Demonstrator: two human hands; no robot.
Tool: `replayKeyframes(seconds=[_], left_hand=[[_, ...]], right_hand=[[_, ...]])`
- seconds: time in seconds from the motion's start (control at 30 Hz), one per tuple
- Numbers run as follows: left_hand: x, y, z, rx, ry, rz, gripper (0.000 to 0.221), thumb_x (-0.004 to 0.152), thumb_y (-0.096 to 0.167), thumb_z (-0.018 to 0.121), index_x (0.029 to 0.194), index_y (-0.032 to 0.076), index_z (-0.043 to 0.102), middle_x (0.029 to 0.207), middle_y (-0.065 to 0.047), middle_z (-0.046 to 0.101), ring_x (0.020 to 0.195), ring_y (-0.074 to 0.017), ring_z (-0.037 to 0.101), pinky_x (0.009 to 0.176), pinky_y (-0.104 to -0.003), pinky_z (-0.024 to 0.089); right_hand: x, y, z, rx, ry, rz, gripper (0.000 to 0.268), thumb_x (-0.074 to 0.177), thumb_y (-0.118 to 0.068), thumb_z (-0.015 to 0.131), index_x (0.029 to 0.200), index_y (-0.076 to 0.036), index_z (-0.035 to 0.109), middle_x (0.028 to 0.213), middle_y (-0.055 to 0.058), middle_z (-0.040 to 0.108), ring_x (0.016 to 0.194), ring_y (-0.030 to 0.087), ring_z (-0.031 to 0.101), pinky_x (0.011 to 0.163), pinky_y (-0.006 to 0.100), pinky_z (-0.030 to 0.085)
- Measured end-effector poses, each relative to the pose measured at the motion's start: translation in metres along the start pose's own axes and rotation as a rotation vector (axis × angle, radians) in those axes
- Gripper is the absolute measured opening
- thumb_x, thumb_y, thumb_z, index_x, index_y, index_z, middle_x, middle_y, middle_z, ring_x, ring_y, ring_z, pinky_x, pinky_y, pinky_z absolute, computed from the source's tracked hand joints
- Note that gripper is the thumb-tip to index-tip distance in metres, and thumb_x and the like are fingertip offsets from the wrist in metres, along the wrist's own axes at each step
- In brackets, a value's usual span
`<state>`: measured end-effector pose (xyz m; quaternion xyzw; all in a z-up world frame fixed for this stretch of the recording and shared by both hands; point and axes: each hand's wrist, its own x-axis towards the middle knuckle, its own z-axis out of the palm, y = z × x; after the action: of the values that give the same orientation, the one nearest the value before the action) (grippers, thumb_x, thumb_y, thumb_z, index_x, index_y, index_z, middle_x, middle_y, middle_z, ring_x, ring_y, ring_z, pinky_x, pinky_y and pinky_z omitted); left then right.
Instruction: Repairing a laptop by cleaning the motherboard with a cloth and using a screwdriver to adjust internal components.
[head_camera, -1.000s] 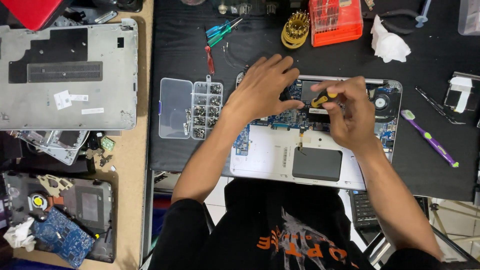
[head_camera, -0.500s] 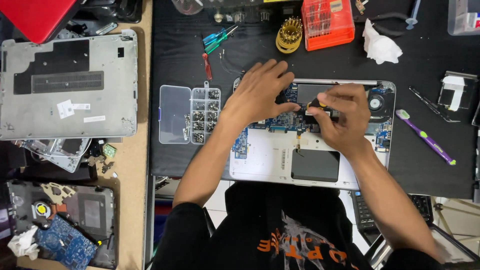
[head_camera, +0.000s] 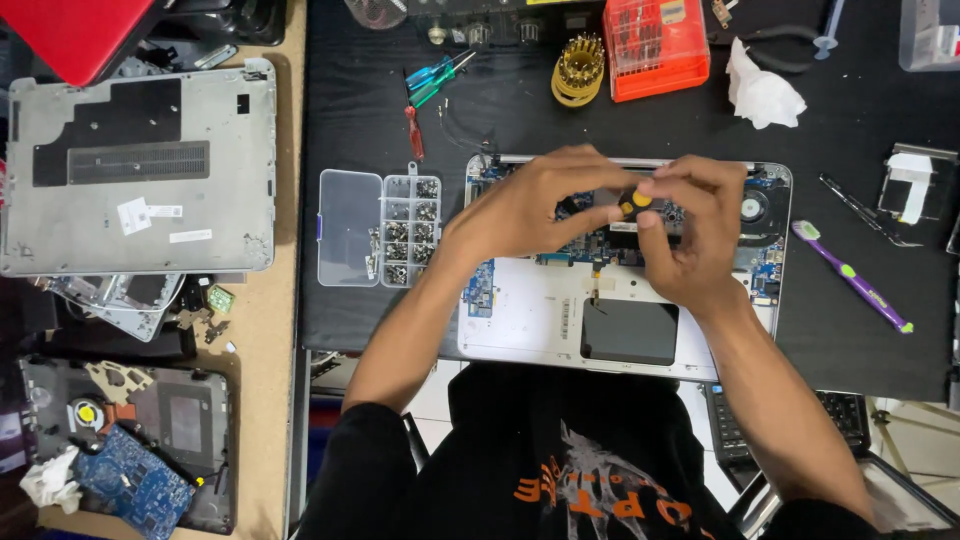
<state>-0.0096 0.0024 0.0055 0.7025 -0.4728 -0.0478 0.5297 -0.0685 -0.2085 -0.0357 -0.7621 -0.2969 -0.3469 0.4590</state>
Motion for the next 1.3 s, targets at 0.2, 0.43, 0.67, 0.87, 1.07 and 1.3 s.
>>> replayKeyframes(seconds=[0.2,0.43,0.67,0.87,1.07,1.3], left_hand=[[-0.001,-0.022,0.017,0.039,0.081,-0.042,0.029,0.087,0.024,0.087,0.109,0.016,0.071,0.092,-0.003,0.07,0.094,-0.0233,0.069,0.091,-0.041,0.054],[-0.003,-0.022,0.015,-0.002,0.027,-0.053,0.03,0.098,0.028,0.076,0.125,0.016,0.069,0.099,-0.005,0.075,0.096,-0.0214,0.07,0.094,-0.04,0.054],[0.003,-0.015,0.015,0.03,0.012,-0.023,0.019,0.096,0.027,0.076,0.105,0.011,0.072,0.091,-0.005,0.07,0.086,-0.0209,0.065,0.085,-0.038,0.054],[0.003,-0.017,0.012,0.027,0.035,0.006,0.02,0.095,0.028,0.076,0.098,0.008,0.07,0.092,-0.006,0.064,0.087,-0.0215,0.062,0.081,-0.038,0.054],[0.004,-0.021,0.017,0.037,0.072,0.014,0.026,0.092,0.03,0.08,0.096,0.008,0.067,0.09,-0.004,0.06,0.085,-0.0211,0.062,0.077,-0.038,0.054],[0.006,-0.013,0.015,0.003,0.038,0.011,0.018,0.095,0.023,0.076,0.096,0.007,0.067,0.092,-0.005,0.058,0.086,-0.0222,0.061,0.078,-0.038,0.054]], right_hand=[[-0.006,0.004,0.002,-0.022,-0.001,-0.013,0.029,0.108,-0.027,0.062,0.114,0.001,0.071,0.104,0.013,0.062,0.095,0.032,0.056,0.092,0.043,0.04],[-0.004,0.004,0.001,0.118,0.067,0.044,0.021,0.103,-0.009,0.069,0.11,0.009,0.061,0.102,0.021,0.068,0.091,0.035,0.058,0.088,0.043,0.044],[-0.005,0.005,0.0,0.112,0.012,0.044,0.02,0.103,-0.011,0.068,0.111,0.007,0.066,0.109,0.019,0.066,0.1,0.035,0.057,0.093,0.042,0.045],[0.002,-0.002,0.005,0.138,0.023,0.054,0.02,0.104,-0.006,0.066,0.113,0.011,0.063,0.109,0.023,0.068,0.096,0.037,0.059,0.09,0.043,0.046],[0.0,0.001,0.002,0.106,0.01,0.034,0.021,0.104,-0.011,0.066,0.112,0.008,0.068,0.109,0.022,0.069,0.097,0.036,0.059,0.091,0.043,0.046],[-0.001,-0.002,0.005,0.158,0.046,0.07,0.018,0.104,-0.006,0.063,0.11,0.011,0.064,0.106,0.025,0.069,0.096,0.038,0.059,0.089,0.044,0.047]])
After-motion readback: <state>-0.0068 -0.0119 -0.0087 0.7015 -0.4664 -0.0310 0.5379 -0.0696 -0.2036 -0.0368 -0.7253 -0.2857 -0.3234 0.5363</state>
